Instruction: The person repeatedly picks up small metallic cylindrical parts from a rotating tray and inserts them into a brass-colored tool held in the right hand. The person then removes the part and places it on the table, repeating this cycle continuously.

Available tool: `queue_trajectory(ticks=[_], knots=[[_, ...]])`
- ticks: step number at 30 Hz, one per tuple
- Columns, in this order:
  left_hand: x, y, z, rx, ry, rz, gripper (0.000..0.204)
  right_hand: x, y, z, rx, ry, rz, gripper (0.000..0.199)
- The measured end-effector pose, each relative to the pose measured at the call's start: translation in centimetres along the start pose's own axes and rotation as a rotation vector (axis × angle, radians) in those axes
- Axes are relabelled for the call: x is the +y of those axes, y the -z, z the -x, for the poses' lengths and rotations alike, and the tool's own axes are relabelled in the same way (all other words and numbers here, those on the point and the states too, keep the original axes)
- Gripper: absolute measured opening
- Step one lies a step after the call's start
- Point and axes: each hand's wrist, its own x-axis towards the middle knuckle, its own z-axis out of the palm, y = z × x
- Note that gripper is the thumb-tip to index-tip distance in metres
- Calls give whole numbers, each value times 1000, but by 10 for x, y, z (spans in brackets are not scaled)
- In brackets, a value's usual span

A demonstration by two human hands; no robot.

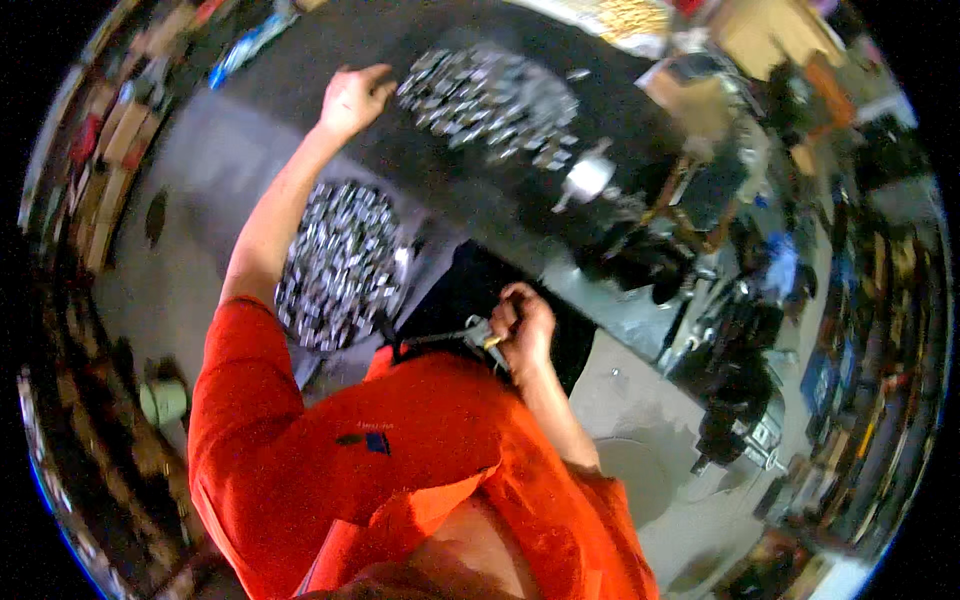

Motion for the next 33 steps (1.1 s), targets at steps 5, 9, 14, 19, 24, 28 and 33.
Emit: queue_trajectory(ticks=[5, 9, 14, 19, 24, 28, 33], knots=[[-89, 31, 175, -195, 613, 194, 34, 4, -12, 0, -83, -77, -19, 17], [-108, 17, 309, -499, 694, 207, 37, 1, -33, -2, -95, -86, 42, 16], [-69, 2, 312, -622, 815, -15, 31, 2, -42, -2, -108, -68, 110, 17], [-60, -19, 300, -771, 657, -127, 32, 7, -39, 1, -78, -98, 75, 18], [-61, -16, 291, -858, 514, -165, 35, 7, -33, 3, -124, -97, 67, 18], [-51, -4, 290, -807, 541, -160, 33, 4, -32, 7, -105, -91, 80, 18], [-56, 0, 295, -779, 662, -122, 29, 4, -29, 6, -93, -97, 65, 17]])
